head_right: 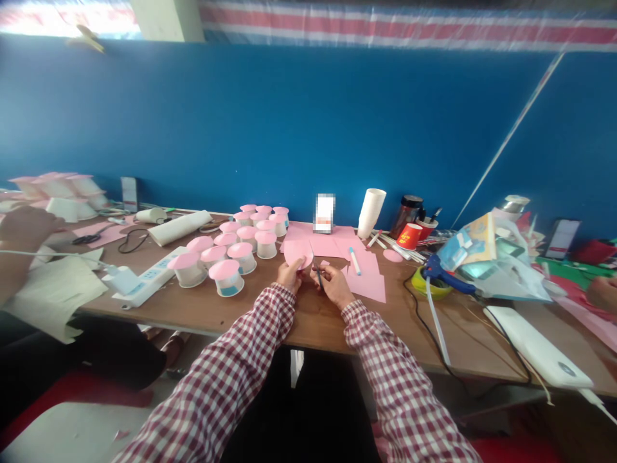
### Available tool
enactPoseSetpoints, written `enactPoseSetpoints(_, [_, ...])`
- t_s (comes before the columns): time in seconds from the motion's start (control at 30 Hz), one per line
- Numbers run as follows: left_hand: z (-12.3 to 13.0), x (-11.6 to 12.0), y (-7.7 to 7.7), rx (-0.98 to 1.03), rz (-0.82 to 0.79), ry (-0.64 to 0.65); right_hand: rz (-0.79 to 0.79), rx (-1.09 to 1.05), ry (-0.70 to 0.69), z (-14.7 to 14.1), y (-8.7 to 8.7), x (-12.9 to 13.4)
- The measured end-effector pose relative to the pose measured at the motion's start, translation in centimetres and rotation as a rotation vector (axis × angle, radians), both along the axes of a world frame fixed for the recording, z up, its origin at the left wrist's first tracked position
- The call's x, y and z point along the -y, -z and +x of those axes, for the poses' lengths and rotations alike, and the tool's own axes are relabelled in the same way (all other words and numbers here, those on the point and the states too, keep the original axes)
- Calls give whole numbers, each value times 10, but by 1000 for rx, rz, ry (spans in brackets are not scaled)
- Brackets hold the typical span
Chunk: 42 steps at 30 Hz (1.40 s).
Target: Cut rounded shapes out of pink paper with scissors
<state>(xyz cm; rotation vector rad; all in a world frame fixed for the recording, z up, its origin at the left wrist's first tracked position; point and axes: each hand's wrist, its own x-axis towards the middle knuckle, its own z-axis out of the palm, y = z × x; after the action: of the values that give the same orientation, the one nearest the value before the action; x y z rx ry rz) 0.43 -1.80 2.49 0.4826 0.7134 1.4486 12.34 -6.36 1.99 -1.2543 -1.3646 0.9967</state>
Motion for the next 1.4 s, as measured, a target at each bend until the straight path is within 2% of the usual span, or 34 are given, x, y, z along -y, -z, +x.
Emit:
enactPoseSetpoints(0.23, [0,0,2,8,40,7,-5,4,8,-1,-1,0])
enactPoseSetpoints(1.13, [0,1,-4,-24,-46,-23,3,-20,-6,-1,0,0])
enactPoseSetpoints(1.4, [-1,2,-4,-7,-10,-26,-5,-3,-9,-1,-2,1])
